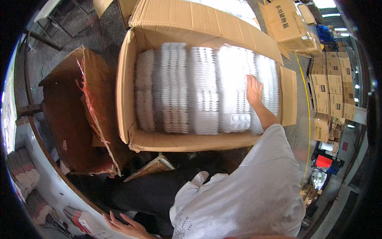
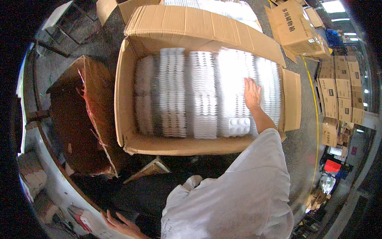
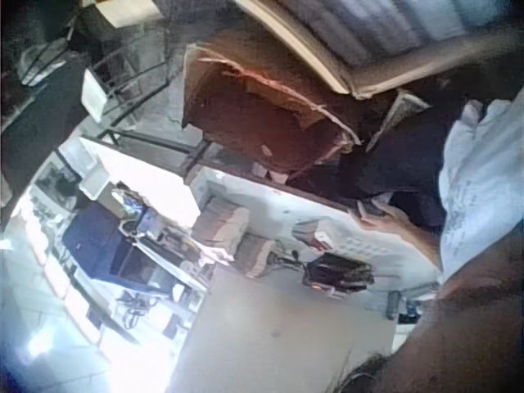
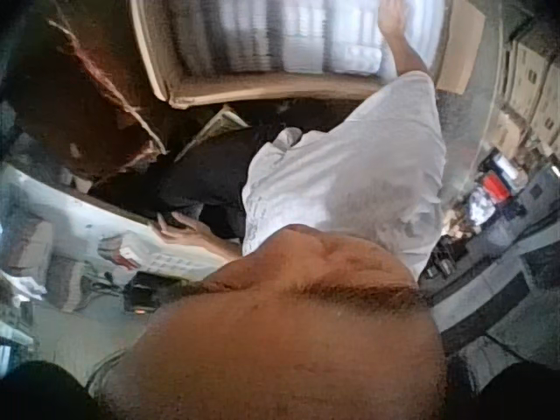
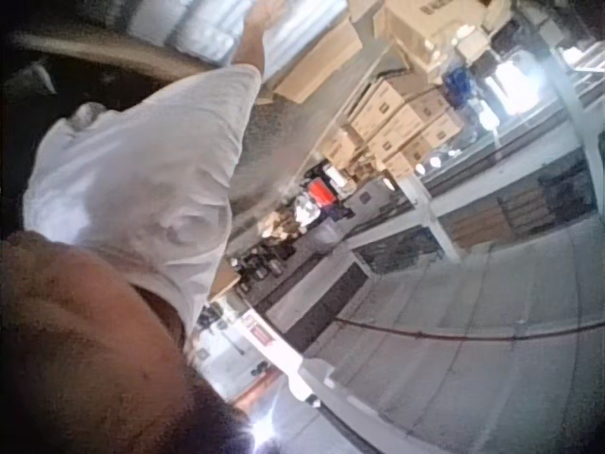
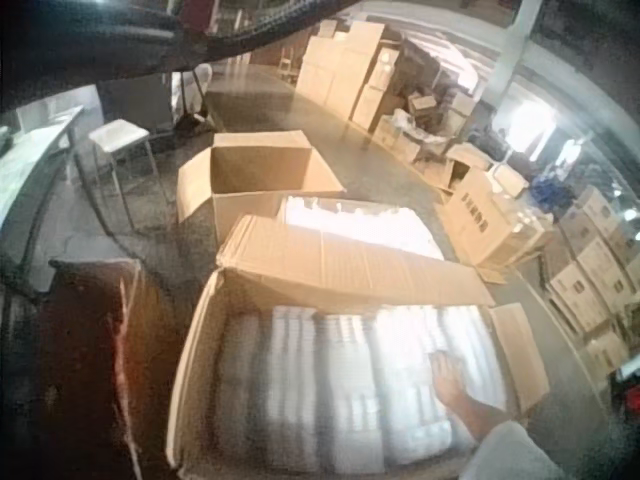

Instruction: The person packs white plastic mixing palettes into clear plastic bags with red Artix labels. They retrieve palettes from a cardboard box, insert them into bags, seal the bags, and stack the finished packages on the table.

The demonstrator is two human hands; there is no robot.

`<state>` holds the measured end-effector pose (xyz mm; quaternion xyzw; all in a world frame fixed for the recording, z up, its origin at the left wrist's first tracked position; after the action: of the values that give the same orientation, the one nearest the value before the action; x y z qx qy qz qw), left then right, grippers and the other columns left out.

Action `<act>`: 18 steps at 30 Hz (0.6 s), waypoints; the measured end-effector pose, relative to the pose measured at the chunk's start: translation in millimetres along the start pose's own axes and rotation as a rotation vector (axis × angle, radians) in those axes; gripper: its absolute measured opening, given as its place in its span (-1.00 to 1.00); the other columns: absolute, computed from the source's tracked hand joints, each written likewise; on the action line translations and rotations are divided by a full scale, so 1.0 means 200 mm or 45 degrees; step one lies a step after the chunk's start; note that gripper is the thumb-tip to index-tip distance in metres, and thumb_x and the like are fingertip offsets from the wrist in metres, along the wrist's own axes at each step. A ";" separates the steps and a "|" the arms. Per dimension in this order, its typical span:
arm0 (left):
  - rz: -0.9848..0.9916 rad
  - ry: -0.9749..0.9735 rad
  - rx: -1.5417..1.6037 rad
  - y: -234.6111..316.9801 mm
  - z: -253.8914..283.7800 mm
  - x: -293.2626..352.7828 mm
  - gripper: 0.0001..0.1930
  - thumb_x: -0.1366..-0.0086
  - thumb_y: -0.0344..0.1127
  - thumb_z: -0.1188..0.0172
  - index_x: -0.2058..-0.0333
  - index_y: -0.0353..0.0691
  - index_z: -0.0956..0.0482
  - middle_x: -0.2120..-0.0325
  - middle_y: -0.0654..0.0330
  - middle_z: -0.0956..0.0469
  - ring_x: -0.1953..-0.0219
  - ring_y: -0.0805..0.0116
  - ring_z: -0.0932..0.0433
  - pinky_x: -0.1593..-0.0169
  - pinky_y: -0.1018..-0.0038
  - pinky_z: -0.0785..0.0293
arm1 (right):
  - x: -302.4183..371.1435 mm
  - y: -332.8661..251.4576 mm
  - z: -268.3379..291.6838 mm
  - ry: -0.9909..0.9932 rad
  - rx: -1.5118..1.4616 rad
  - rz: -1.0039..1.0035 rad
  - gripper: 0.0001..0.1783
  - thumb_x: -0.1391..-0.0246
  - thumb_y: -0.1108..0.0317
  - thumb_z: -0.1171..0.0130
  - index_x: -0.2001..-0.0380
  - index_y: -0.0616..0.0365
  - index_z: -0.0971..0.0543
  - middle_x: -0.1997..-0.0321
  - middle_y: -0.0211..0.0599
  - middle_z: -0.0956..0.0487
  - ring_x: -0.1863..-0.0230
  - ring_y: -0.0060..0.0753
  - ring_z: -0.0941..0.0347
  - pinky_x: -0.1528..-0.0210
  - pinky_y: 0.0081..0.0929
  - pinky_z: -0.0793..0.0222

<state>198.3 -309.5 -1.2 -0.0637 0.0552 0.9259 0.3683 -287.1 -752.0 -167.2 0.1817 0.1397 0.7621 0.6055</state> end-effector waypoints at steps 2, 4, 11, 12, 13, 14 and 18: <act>-0.026 -0.169 -0.062 0.00 -0.01 -0.01 -0.67 -0.34 -0.33 0.06 -0.06 -0.25 -0.33 -0.19 0.00 -0.14 -0.22 0.01 -0.14 -0.15 0.15 -0.28 | 0.05 0.00 0.04 0.170 -0.159 0.060 -0.27 0.11 0.41 -0.14 -0.18 0.10 -0.14 -0.21 -0.29 -0.16 -0.26 -0.34 -0.06 -0.11 -0.09 0.00; -0.070 -0.228 -0.089 0.00 0.00 -0.01 -0.72 -0.34 -0.34 0.04 0.01 -0.25 -0.39 -0.17 0.00 -0.17 -0.23 0.01 -0.14 -0.14 0.13 -0.28 | 0.16 0.00 0.09 0.177 -0.303 0.156 -0.20 0.19 0.32 -0.24 -0.17 0.11 -0.16 -0.19 -0.28 -0.18 -0.23 -0.31 -0.10 -0.11 -0.09 0.03; -0.131 -0.181 0.065 0.03 0.01 0.01 -0.73 -0.29 -0.43 0.01 0.03 -0.24 -0.42 -0.17 0.04 -0.18 -0.21 0.04 -0.16 -0.13 0.20 -0.27 | 0.69 -0.10 -0.06 -0.299 -0.466 0.830 -0.24 0.25 0.28 -0.30 -0.10 0.09 -0.27 -0.10 -0.22 -0.28 -0.14 -0.25 -0.18 -0.06 -0.08 -0.01; -0.119 -0.218 0.077 0.03 0.01 0.02 -0.74 -0.29 -0.44 0.01 0.04 -0.24 -0.42 -0.17 0.05 -0.18 -0.21 0.04 -0.17 -0.13 0.20 -0.28 | 0.72 -0.11 -0.11 -0.266 -0.386 0.815 -0.30 0.23 0.33 -0.28 -0.07 0.09 -0.30 -0.09 -0.23 -0.30 -0.13 -0.26 -0.20 -0.04 -0.08 -0.04; -0.103 -0.252 0.089 0.03 0.01 0.03 -0.74 -0.29 -0.44 0.01 0.04 -0.24 -0.42 -0.17 0.05 -0.18 -0.20 0.04 -0.18 -0.12 0.19 -0.28 | 0.72 -0.10 -0.15 -0.164 -0.303 0.798 -0.36 0.20 0.37 -0.26 -0.04 0.09 -0.34 -0.08 -0.23 -0.32 -0.11 -0.27 -0.22 -0.02 -0.09 -0.06; -0.107 -0.305 0.086 0.03 0.01 0.04 -0.75 -0.30 -0.44 0.02 0.05 -0.23 -0.42 -0.17 0.06 -0.19 -0.20 0.04 -0.19 -0.11 0.19 -0.29 | 0.71 -0.08 -0.19 -0.100 -0.172 0.786 -0.42 0.18 0.42 -0.24 -0.01 0.10 -0.37 -0.07 -0.24 -0.34 -0.10 -0.29 -0.24 -0.01 -0.09 -0.09; -0.144 -0.227 0.114 0.04 0.02 0.04 -0.77 -0.30 -0.44 0.01 0.07 -0.21 -0.44 -0.17 0.11 -0.19 -0.18 0.07 -0.22 -0.06 0.22 -0.34 | 0.56 0.07 -0.17 -0.044 -0.546 0.699 -0.60 0.14 0.52 -0.16 0.13 0.11 -0.48 0.05 -0.30 -0.39 0.02 -0.31 -0.31 0.03 -0.24 -0.18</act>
<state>185.9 -309.1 2.2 0.0325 0.0599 0.9022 0.4258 -336.3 -646.3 -180.5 0.0942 -0.0880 0.9054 0.4045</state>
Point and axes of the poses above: each hand's wrist, its own x-axis away from the middle knuckle, its own z-axis out of the back of the hand, y = z × x, the point moved 2 cm from there along -x, towards the middle knuckle
